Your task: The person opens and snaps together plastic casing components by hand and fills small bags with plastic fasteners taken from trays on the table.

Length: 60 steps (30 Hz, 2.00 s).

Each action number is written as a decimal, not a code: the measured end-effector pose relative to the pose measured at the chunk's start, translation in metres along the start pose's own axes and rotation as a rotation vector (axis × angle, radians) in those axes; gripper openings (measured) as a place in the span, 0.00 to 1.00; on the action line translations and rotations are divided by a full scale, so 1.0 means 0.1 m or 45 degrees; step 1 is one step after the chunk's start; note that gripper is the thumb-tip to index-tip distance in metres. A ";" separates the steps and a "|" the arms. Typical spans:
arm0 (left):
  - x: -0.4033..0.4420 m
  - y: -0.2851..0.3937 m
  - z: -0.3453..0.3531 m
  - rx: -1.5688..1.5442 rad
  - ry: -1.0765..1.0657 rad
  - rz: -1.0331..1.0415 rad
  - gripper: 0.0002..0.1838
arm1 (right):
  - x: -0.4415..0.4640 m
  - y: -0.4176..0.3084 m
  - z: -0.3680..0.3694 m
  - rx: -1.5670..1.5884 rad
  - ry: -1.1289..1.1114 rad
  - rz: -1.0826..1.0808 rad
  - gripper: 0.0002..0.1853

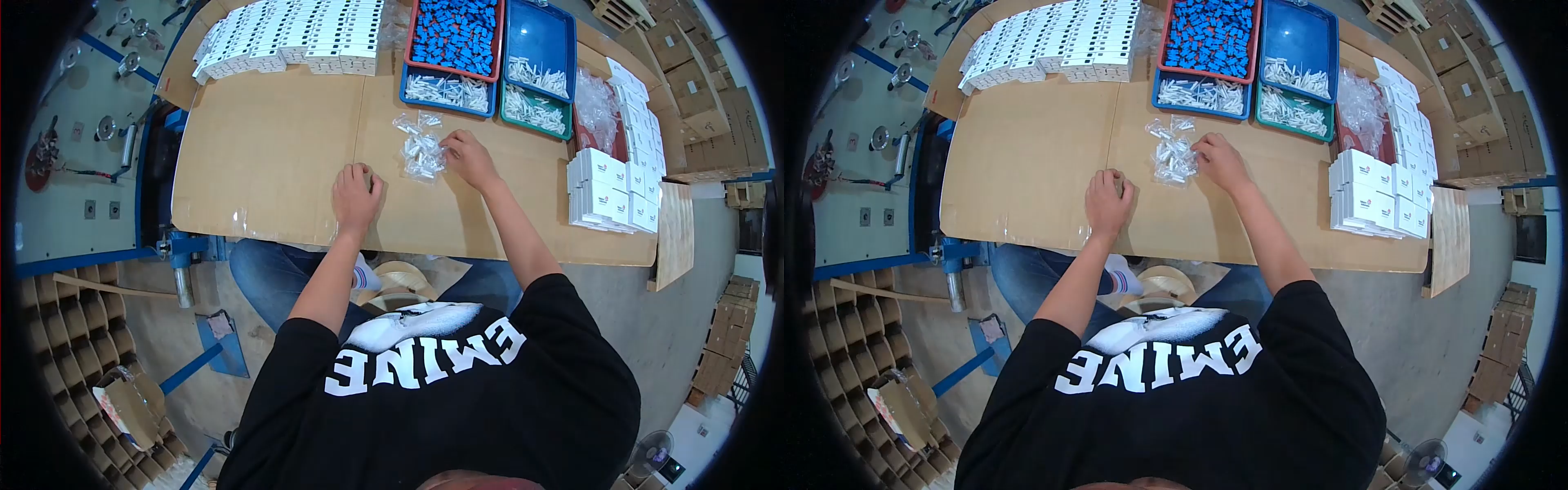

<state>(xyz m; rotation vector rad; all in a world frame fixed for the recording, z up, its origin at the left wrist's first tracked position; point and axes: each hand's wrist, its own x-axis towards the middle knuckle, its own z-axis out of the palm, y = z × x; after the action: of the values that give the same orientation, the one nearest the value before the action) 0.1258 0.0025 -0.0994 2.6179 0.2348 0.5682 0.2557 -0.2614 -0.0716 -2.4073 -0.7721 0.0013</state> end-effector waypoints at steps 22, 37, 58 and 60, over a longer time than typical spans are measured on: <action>0.02 0.04 -0.05 0.018 -0.017 -0.008 0.11 | -0.39 0.05 -0.30 1.855 0.600 0.745 0.03; 0.01 0.01 -0.04 0.011 -0.005 -0.007 0.12 | 0.63 0.49 -0.63 1.637 0.133 0.975 0.13; 0.02 0.02 -0.06 -0.020 0.004 -0.007 0.12 | 1.34 0.52 -0.72 -0.359 -0.028 0.516 0.26; 0.00 0.01 -0.04 -0.015 0.005 -0.009 0.12 | 1.24 0.27 -0.83 -0.430 -0.092 0.601 0.26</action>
<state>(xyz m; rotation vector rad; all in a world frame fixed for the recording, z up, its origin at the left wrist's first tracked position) 0.1242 0.0035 -0.0959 2.6037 0.2413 0.5705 0.3874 -0.2586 0.0034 -2.8723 -0.2280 0.1593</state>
